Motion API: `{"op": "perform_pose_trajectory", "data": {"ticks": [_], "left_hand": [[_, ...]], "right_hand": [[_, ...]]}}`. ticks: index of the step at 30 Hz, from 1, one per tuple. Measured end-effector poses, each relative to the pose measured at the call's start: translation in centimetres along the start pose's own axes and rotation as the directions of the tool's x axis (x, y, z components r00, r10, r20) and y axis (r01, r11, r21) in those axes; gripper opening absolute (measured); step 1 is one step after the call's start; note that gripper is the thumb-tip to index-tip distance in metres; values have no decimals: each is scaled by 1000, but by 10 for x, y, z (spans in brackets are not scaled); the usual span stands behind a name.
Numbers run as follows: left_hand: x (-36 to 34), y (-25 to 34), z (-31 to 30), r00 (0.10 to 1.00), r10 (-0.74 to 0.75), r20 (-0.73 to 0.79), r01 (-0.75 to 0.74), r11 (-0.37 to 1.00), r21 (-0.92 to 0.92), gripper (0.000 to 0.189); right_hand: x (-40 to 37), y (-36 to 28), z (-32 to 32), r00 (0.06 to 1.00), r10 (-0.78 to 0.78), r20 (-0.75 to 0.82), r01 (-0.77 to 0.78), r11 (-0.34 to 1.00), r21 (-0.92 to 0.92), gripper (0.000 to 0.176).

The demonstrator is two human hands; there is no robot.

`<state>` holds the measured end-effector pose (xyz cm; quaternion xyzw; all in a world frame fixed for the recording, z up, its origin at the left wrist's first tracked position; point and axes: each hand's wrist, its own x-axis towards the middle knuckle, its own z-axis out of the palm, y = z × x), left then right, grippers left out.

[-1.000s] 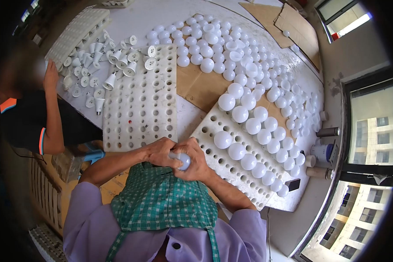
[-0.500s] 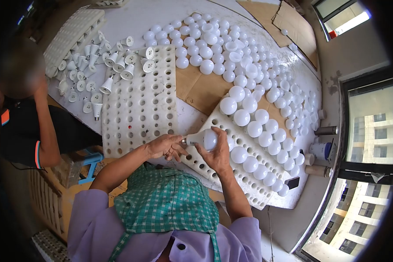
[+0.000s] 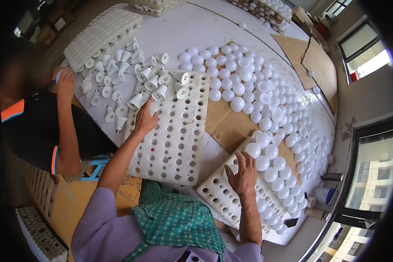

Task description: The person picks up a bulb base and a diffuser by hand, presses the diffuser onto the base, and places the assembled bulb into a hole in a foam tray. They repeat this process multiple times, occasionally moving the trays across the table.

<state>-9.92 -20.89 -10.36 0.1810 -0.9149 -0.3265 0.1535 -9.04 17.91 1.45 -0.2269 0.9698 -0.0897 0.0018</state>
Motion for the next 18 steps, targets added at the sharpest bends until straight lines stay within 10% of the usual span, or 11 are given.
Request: {"op": "perform_pose_trajectory", "data": {"ticks": [7, 18], "left_hand": [[67, -11, 10, 933, -142, 329, 49, 960, 277, 68], [76, -43, 1, 919, -71, 387, -68, 940, 335, 43]], "right_hand": [[136, 42, 10, 989, 91, 117, -122, 950, 287, 56], [280, 86, 132, 922, 138, 361, -135, 990, -32, 84]]}}
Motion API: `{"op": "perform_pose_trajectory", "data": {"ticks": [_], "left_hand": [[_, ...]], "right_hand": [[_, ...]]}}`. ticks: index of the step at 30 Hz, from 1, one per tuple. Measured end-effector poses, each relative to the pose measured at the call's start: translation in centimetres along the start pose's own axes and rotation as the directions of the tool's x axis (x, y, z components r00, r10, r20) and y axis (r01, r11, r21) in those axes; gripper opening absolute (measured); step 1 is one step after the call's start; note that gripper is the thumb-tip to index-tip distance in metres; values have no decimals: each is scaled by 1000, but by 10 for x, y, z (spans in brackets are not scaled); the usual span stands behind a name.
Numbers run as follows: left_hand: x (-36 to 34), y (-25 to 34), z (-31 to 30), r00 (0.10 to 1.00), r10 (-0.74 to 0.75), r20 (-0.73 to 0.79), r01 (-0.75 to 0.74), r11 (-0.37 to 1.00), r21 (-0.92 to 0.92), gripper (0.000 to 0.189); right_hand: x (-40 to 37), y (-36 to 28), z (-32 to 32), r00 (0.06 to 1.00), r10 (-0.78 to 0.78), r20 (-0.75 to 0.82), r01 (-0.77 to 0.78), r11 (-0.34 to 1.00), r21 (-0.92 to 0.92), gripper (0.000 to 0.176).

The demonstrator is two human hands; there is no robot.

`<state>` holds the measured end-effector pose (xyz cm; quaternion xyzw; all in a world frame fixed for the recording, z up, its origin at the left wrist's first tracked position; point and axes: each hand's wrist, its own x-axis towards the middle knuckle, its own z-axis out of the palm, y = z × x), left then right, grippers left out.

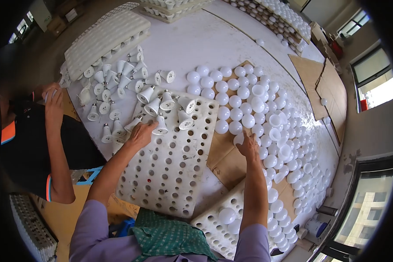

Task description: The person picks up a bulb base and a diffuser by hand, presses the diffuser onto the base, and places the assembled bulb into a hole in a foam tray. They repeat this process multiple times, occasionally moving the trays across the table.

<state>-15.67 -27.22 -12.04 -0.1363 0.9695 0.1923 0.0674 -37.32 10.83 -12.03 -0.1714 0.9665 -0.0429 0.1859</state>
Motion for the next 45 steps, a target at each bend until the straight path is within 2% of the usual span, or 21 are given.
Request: {"op": "perform_pose_trajectory", "data": {"ticks": [3, 6, 10, 11, 12, 13, 16, 18, 19, 20, 22, 23, 24, 26, 28, 30, 32, 34, 37, 40, 45], "left_hand": [[-2, -11, 6, 951, 307, -32, -283, 909, 305, 45], [14, -14, 8, 849, 525, -62, -472, 805, 361, 41], [42, -20, 6, 720, 694, 14, -669, 688, 282, 37], [46, -19, 5, 704, 710, 7, -683, 674, 282, 37], [50, -16, 2, 721, 689, 65, -677, 683, 273, 37], [53, -13, 1, 734, 668, 125, -673, 690, 266, 37], [50, -2, 5, 729, 683, 37, -672, 706, 225, 40], [37, 11, 12, 667, 742, -59, -715, 661, 230, 48], [26, 20, 17, 683, 707, -183, -707, 703, 76, 56], [13, 29, 23, 707, 644, -294, -691, 718, -88, 64], [-33, 77, 19, 758, 555, -343, -623, 772, -126, 71], [-59, 97, 22, 795, 439, -418, -590, 720, -366, 69], [-85, 116, 28, 839, 302, -452, -534, 613, -582, 67], [-133, 155, 43, 925, 266, -270, -324, 186, -927, 60], [-181, 197, 36, 926, 376, -29, 27, -144, -989, 55], [-211, 224, 39, 853, 510, 112, 280, -265, -923, 54], [-234, 244, 42, 777, 609, 160, 374, -241, -896, 51], [-248, 253, 40, 761, 600, 247, 257, 71, -964, 48], [-264, 265, 22, 741, 606, 289, 236, 167, -957, 41], [-278, 276, 29, 751, 625, 213, 140, 165, -976, 38], [-286, 282, 32, 726, 641, 251, 155, 203, -967, 36]], "right_hand": [[7, 12, 19, 997, -4, 76, 8, 999, -53, 85], [-14, -4, -7, 971, 47, 234, -43, 999, -23, 82], [-58, 5, -39, 997, -23, -73, 31, 993, 117, 75], [-76, 5, -52, 999, -8, -54, 32, 886, 462, 73], [-93, 7, -61, 999, -4, -40, 32, 664, 747, 72], [-113, 13, -62, 996, -46, -76, 89, 437, 895, 70], [-181, 17, -55, 979, -105, -173, 158, -141, 977, 83], [-224, 15, -49, 980, -57, -188, 168, -249, 954, 95], [-243, 13, -44, 978, -52, -201, 175, -314, 933, 98], [-261, 11, -40, 976, -52, -213, 178, -377, 909, 101], [-289, 12, -28, 968, -87, -237, 163, -502, 849, 99], [-299, 11, -22, 961, -87, -263, 181, -522, 834, 98], [-309, 9, -15, 955, -90, -283, 191, -544, 817, 96], [-327, 5, -2, 950, -93, -297, 202, -545, 814, 95], [-344, 1, 9, 942, -112, -318, 209, -546, 811, 93], [-363, -1, 18, 949, -87, -302, 240, -421, 875, 90], [-380, 1, 27, 953, -98, -288, 233, -373, 898, 87], [-394, 3, 30, 955, -123, -269, 195, -418, 887, 86], [-410, 7, 39, 947, -154, -280, 171, -497, 851, 84], [-417, 9, 45, 941, -157, -299, 159, -577, 801, 82], [-423, 12, 54, 930, -155, -334, 164, -638, 753, 79]]}}
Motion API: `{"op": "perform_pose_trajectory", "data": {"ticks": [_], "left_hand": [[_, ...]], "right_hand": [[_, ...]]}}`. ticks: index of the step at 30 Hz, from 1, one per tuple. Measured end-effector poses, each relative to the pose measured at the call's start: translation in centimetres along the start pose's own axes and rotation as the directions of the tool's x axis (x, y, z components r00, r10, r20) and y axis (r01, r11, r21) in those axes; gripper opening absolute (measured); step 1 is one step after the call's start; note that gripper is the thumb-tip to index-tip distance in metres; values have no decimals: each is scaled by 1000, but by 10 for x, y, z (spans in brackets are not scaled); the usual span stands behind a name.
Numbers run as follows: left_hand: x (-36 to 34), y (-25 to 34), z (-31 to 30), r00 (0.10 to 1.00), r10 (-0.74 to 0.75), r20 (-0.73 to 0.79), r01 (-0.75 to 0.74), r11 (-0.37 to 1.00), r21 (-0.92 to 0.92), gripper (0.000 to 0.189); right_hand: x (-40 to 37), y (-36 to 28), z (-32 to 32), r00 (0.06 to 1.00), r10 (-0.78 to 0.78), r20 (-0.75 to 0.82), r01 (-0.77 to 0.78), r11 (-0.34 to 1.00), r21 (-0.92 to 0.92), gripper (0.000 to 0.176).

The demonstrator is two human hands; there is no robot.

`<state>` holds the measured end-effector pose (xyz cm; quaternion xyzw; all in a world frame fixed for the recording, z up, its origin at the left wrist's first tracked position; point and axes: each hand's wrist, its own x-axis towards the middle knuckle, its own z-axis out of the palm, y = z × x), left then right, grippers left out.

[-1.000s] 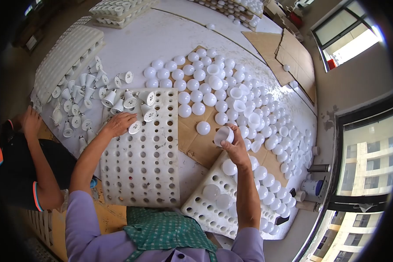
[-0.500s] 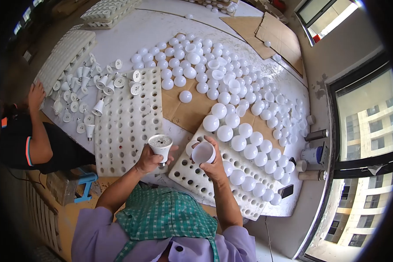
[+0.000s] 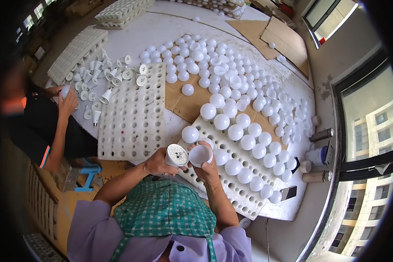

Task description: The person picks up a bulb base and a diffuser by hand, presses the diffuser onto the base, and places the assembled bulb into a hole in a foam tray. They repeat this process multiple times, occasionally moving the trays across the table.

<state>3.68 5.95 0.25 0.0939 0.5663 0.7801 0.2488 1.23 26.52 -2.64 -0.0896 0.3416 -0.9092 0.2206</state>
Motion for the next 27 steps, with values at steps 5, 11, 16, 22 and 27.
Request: {"op": "perform_pose_trajectory", "data": {"ticks": [5, 11, 16, 22, 27], "left_hand": [[0, -1, 4, 999, -45, 5, 45, 999, 19, 34], [-11, 6, 11, 994, -107, -13, 108, 989, 105, 38], [-13, 2, 17, 997, -66, 42, 44, 913, 405, 53], [-11, 1, 21, 970, -226, 93, 126, 789, 601, 66], [-11, 8, 25, 959, -274, 69, 155, 716, 681, 57]], "right_hand": [[-5, -2, 2, 1000, 2, -21, -3, 999, -45, 81], [-12, -30, 6, 995, 74, 65, -17, 781, -624, 77], [-27, -54, 12, 932, 315, 181, 45, 394, -918, 86], [-36, -59, 30, 891, 429, 148, 91, 151, -984, 87], [-34, -57, 39, 868, 476, 142, 115, 86, -990, 87]]}}
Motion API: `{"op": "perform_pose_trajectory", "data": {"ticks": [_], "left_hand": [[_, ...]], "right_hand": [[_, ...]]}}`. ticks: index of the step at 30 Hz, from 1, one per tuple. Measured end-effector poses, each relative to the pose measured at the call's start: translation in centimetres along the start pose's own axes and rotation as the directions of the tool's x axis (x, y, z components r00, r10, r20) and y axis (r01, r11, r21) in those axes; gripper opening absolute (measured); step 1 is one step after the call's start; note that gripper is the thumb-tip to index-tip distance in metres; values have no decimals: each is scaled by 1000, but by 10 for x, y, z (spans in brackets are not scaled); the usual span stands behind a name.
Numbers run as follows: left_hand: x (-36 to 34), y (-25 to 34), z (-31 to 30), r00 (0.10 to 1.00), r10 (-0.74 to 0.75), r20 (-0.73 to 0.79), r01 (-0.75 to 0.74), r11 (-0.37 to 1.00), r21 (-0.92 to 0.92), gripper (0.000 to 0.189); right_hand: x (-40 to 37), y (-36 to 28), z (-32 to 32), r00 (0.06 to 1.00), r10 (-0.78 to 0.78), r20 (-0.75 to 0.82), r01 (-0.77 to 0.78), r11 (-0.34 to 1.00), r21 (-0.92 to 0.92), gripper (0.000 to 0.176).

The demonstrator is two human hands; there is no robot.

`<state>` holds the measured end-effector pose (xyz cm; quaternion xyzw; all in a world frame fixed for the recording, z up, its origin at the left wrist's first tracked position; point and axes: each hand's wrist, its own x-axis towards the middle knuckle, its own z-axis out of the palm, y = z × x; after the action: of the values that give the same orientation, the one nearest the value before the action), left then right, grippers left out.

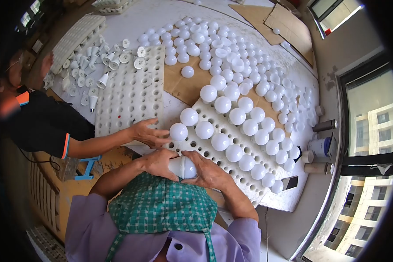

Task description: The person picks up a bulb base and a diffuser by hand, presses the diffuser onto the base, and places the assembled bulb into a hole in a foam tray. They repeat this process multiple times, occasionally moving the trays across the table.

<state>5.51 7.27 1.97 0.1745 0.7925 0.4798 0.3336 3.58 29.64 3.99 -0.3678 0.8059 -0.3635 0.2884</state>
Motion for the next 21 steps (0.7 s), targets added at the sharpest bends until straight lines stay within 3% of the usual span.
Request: {"op": "perform_pose_trajectory", "data": {"ticks": [5, 7, 9, 11, 13, 14, 16, 21], "left_hand": [[0, -7, 1, 1000, -15, 6, 15, 998, -55, 62], [2, -9, 4, 999, 32, -24, -35, 995, -92, 65], [4, -7, 3, 995, 79, -55, -85, 988, -126, 69], [4, 0, 1, 999, 32, -37, -40, 966, -256, 71], [7, -4, -2, 998, 55, -7, -55, 977, -204, 70], [7, -6, -3, 997, 73, 24, -69, 986, -154, 69], [5, 5, -7, 996, 85, 7, -83, 988, -132, 67], [6, 14, -7, 999, 38, 14, -37, 998, -51, 64]], "right_hand": [[4, -6, 1, 999, 43, 24, -44, 998, 49, 83], [6, -3, 8, 979, -169, -116, 168, 986, -21, 79], [11, -4, 14, 953, -236, -192, 230, 972, -52, 77], [13, -8, 20, 917, -301, -261, 288, 953, -88, 75], [14, -16, 25, 854, -300, -424, 302, 951, -66, 72], [14, -16, 29, 854, -296, -427, 298, 952, -64, 72], [15, -11, 40, 740, -389, -549, 396, 911, -112, 58], [18, -4, 48, 668, -423, -612, 445, 887, -128, 45]]}}
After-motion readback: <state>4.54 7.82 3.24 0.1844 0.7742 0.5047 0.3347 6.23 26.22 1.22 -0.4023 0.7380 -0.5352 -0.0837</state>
